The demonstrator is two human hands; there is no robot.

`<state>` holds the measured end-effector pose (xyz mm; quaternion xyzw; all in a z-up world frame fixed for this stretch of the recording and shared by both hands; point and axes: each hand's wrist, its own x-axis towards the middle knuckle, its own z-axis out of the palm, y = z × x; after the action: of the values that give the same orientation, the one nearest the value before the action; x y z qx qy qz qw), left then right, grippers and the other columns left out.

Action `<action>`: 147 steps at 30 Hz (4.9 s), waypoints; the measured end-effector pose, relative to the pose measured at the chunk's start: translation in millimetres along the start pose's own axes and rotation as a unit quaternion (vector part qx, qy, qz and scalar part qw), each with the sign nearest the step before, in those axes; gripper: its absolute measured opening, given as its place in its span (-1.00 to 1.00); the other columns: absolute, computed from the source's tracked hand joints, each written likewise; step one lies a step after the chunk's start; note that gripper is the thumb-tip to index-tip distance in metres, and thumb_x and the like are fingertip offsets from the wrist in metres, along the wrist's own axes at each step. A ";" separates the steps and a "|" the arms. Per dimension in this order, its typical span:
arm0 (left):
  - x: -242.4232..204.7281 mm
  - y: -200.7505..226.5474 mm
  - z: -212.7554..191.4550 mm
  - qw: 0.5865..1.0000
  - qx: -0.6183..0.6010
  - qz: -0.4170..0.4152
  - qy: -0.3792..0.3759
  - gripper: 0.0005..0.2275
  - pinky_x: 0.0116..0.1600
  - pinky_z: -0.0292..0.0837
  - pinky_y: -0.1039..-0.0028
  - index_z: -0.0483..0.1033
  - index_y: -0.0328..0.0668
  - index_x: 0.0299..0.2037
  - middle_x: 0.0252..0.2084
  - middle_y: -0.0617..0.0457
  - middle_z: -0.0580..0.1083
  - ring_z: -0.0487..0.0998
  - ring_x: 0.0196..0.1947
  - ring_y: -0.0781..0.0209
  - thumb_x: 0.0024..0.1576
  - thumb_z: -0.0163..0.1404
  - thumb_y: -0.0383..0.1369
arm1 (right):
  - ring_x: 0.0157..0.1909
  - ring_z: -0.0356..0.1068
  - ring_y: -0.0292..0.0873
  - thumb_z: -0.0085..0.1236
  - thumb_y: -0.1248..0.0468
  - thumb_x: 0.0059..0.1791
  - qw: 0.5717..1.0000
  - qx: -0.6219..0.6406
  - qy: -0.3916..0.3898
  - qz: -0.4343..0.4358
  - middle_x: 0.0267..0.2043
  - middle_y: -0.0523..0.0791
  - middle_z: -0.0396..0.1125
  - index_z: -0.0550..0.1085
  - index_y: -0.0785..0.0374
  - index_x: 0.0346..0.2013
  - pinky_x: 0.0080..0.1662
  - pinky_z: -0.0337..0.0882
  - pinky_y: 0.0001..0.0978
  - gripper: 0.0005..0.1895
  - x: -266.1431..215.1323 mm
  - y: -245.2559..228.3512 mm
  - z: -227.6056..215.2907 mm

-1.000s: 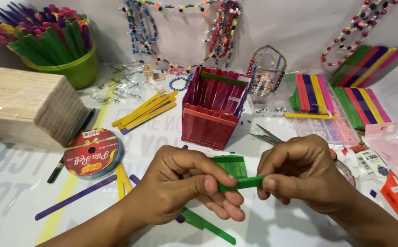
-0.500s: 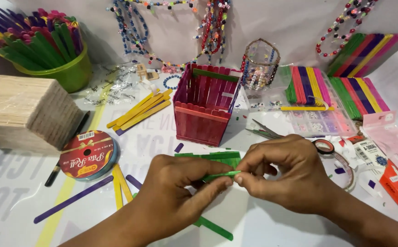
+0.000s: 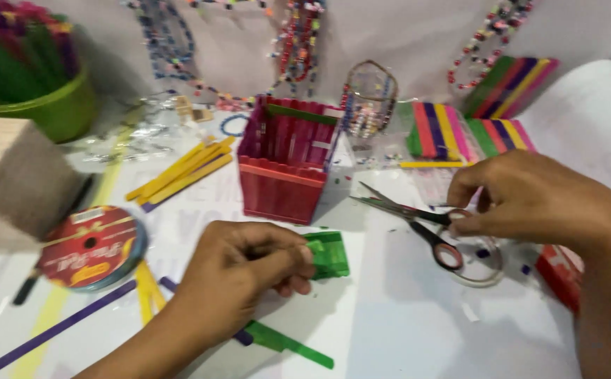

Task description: Cutting green popsicle sticks with scissors and arranging them on a base to create a craft structure.

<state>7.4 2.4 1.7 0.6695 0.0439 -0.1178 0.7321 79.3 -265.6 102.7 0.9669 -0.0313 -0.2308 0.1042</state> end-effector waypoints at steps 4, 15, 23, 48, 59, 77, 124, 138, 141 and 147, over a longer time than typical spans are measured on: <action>0.7 -0.6 0.2 0.998 -0.039 -0.015 0.043 -0.90 -0.46 0.48 0.37 0.74 -0.63 -0.38 -0.53 -0.37 0.67 0.65 -0.61 -0.05 0.01 0.23 -0.60 | -0.17 0.39 -0.31 0.32 -0.01 -0.13 0.997 -0.046 -0.045 -0.031 -0.22 -0.34 0.49 0.59 -0.13 -0.29 -0.16 0.29 -0.40 -0.83 9.4 4.2 16.5; 0.9 -8.8 -4.1 0.994 0.019 0.093 0.048 -0.87 -0.49 0.46 0.52 0.79 -0.46 -0.31 -0.60 -0.13 0.64 0.58 -0.64 0.21 0.03 0.24 -0.49 | -0.08 0.39 -0.20 0.27 -0.05 -0.19 0.995 -0.087 -0.044 -0.036 -0.15 -0.21 0.41 0.45 -0.12 -0.10 -0.16 0.33 -0.28 -0.59 13.2 -10.9 24.1; 1.8 -5.4 -2.8 0.994 -0.046 0.081 0.055 -0.85 -0.46 0.60 0.48 0.75 -0.49 -0.29 -0.51 -0.17 0.64 0.60 -0.64 0.14 0.03 0.22 -0.49 | -0.15 0.50 -0.20 0.28 -0.02 -0.28 0.990 -0.137 -0.014 -0.028 -0.20 -0.22 0.48 0.56 -0.02 -0.29 -0.19 0.41 -0.35 -0.67 32.0 3.2 36.5; -2.9 8.4 -7.3 0.967 -0.239 0.090 -0.014 -0.77 -0.53 0.63 0.37 0.61 -0.49 -0.11 -0.31 -0.36 0.62 0.56 -0.50 0.08 0.06 0.16 -0.47 | -0.54 0.59 -0.13 0.66 0.31 -0.56 0.746 0.527 0.055 -0.404 -0.56 0.06 0.60 0.72 0.52 -0.13 -0.44 0.54 -0.43 -0.28 33.2 27.2 70.8; -2.8 9.3 -7.6 0.972 -0.213 0.094 -0.027 -0.83 -0.37 0.65 0.37 0.61 -0.49 -0.21 -0.32 -0.37 0.64 0.59 -0.53 0.08 0.08 0.15 -0.49 | -0.37 0.71 0.04 0.59 0.30 -0.41 0.680 0.587 -0.001 -0.439 -0.39 0.15 0.65 0.59 0.48 -0.15 -0.35 0.72 -0.25 -0.40 16.6 9.3 67.9; -16.6 18.1 -1.9 0.977 -0.149 0.146 0.053 -0.80 -0.52 0.19 0.62 0.74 -0.45 -0.17 -0.55 -0.09 0.57 0.30 -0.63 0.38 0.09 0.16 -0.45 | -0.49 0.46 -0.20 0.48 -0.24 -0.57 0.825 0.472 0.006 -0.309 -0.49 -0.09 0.68 0.80 0.13 -0.13 -0.37 0.48 -0.38 -0.16 -18.6 -40.2 88.2; -7.9 3.7 2.6 0.986 -0.142 0.088 -0.008 -0.88 -0.56 0.13 0.58 0.71 -0.48 -0.28 -0.53 -0.10 0.60 0.23 -0.70 0.41 0.08 0.19 -0.50 | -0.76 0.24 -0.52 0.62 0.08 -0.40 0.802 0.317 0.219 -0.457 -0.77 -0.32 0.41 0.53 0.08 -0.53 -0.61 0.25 -0.69 -0.62 -17.6 -61.6 93.4; -15.5 8.4 5.4 0.996 -0.060 0.060 -0.008 -0.89 -0.49 0.26 0.59 0.75 -0.38 -0.34 -0.52 -0.01 0.63 0.39 -0.60 0.42 0.09 0.18 -0.48 | -0.69 0.31 -0.51 0.66 0.06 -0.47 0.827 0.332 0.125 -0.437 -0.76 -0.33 0.52 0.68 0.06 -0.37 -0.58 0.28 -0.64 -0.55 -23.0 -56.3 88.6; -15.2 8.4 7.4 0.996 -0.075 0.055 -0.012 -0.90 -0.42 0.40 0.60 0.74 -0.41 -0.36 -0.51 -0.08 0.66 0.53 -0.54 0.37 0.07 0.18 -0.51 | -0.63 0.44 -0.48 0.65 0.00 -0.46 0.810 0.334 0.131 -0.465 -0.69 -0.31 0.51 0.65 0.09 -0.34 -0.50 0.43 -0.65 -0.49 -22.0 -53.3 87.3; -10.0 0.7 5.6 0.989 -0.132 0.064 -0.023 -0.86 -0.49 0.29 0.60 0.72 -0.48 -0.28 -0.52 -0.16 0.60 0.40 -0.61 0.35 0.07 0.18 -0.50 | -0.73 0.29 -0.47 0.67 0.00 -0.47 0.838 0.297 0.186 -0.418 -0.77 -0.33 0.46 0.54 0.07 -0.56 -0.58 0.30 -0.60 -0.55 -23.9 -61.7 90.5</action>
<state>-2.6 -2.0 5.2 0.5652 -0.0007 -0.0793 0.8212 17.7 -219.7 21.0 0.8972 0.3291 -0.0475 -0.2906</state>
